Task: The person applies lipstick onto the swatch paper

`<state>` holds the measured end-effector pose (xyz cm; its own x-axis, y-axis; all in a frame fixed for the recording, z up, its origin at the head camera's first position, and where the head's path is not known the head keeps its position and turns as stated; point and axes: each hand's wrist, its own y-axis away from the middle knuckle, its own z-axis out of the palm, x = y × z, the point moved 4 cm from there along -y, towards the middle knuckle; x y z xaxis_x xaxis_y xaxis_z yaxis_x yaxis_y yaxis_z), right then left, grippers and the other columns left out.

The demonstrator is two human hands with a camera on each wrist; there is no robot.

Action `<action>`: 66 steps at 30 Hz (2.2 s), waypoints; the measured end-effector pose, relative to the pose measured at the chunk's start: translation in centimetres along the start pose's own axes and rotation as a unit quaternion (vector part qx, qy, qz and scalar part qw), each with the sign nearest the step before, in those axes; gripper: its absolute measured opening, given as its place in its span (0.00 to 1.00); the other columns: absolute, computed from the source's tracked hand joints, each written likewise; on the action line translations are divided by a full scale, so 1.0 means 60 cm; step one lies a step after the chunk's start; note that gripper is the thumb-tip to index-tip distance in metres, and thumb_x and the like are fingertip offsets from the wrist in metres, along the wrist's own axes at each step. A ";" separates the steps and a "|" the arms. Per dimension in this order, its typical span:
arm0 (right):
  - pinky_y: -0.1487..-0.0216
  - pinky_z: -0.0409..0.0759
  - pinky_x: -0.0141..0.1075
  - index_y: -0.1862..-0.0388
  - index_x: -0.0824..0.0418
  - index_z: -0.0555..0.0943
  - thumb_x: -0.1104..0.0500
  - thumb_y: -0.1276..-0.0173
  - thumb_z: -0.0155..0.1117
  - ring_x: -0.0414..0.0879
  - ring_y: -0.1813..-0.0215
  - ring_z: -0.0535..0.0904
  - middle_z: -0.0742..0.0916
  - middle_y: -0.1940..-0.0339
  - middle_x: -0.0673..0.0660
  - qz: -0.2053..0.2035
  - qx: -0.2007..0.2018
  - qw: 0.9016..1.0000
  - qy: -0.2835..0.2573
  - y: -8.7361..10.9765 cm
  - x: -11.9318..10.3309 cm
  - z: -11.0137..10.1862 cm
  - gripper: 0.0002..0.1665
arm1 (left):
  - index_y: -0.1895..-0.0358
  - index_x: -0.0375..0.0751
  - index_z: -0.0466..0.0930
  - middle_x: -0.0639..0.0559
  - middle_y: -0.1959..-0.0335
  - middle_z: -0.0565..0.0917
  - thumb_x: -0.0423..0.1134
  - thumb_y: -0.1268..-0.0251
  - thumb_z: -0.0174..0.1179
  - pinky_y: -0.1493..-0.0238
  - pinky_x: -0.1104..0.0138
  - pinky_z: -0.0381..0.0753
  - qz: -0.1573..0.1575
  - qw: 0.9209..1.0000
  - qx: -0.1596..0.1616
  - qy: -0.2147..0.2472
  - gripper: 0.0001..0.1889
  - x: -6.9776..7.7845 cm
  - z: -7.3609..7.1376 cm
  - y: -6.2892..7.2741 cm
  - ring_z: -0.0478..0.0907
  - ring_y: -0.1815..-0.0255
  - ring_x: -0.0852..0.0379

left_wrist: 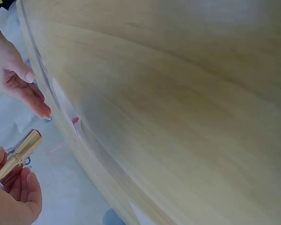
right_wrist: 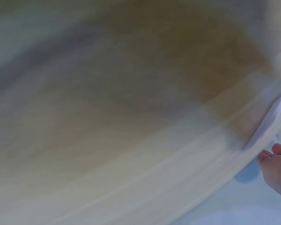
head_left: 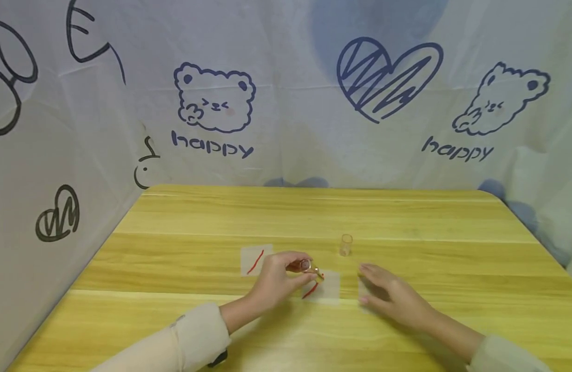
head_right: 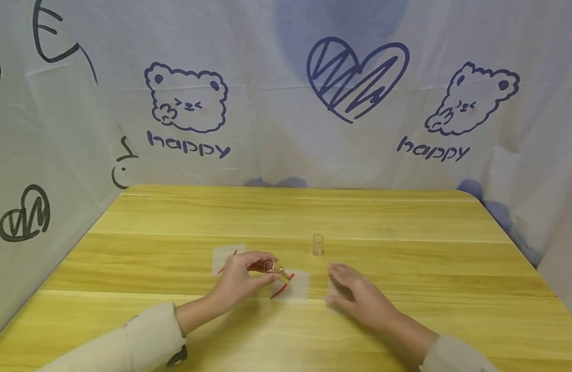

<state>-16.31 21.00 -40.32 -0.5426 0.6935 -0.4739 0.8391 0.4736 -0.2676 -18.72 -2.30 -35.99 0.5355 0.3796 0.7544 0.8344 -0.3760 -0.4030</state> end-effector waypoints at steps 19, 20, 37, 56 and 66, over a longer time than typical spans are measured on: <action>0.44 0.71 0.56 0.38 0.71 0.69 0.50 0.40 0.65 0.67 0.38 0.70 0.75 0.39 0.70 0.028 0.006 0.999 0.033 0.037 0.020 -0.023 0.37 | 0.61 0.30 0.81 0.44 0.68 0.85 0.32 0.49 0.68 0.65 0.76 0.82 -0.007 0.999 -0.038 0.017 0.12 0.019 0.055 -0.014 0.83 0.67 0.55; 0.43 0.70 0.55 0.37 0.70 0.68 0.49 0.40 0.65 0.67 0.38 0.69 0.75 0.39 0.70 0.033 0.004 0.999 0.032 0.040 0.021 -0.023 0.38 | 0.61 0.30 0.81 0.44 0.68 0.85 0.32 0.49 0.68 0.65 0.77 0.82 -0.007 0.999 -0.039 0.020 0.12 0.020 0.058 -0.015 0.83 0.67 0.55; 0.44 0.69 0.59 0.40 0.72 0.70 0.49 0.41 0.66 0.69 0.38 0.68 0.74 0.39 0.72 0.059 -0.004 0.997 0.042 0.063 0.037 -0.030 0.38 | 0.60 0.28 0.80 0.44 0.67 0.84 0.29 0.47 0.65 0.60 0.79 0.81 0.010 0.996 -0.058 0.060 0.11 0.036 0.116 -0.026 0.82 0.66 0.59; 0.42 0.65 0.62 0.39 0.74 0.69 0.48 0.41 0.65 0.73 0.35 0.61 0.71 0.37 0.72 0.081 -0.030 0.995 0.044 0.065 0.045 -0.028 0.39 | 0.58 0.32 0.80 0.49 0.65 0.85 0.33 0.45 0.65 0.60 0.82 0.78 0.054 0.996 -0.071 0.013 0.12 0.063 0.157 -0.047 0.80 0.65 0.68; 0.42 0.65 0.61 0.40 0.75 0.70 0.47 0.41 0.65 0.72 0.35 0.61 0.71 0.37 0.72 0.081 -0.027 0.995 0.047 0.065 0.046 -0.026 0.40 | 0.59 0.32 0.80 0.49 0.65 0.85 0.33 0.46 0.65 0.59 0.80 0.79 0.036 0.996 -0.074 -0.013 0.12 0.051 0.167 -0.056 0.80 0.64 0.66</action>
<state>-14.57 25.59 -41.37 -0.4043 0.8095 -0.4257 0.9136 0.3790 -0.1469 -18.54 8.57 -37.50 0.5985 0.3685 0.7114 0.7659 -0.5236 -0.3731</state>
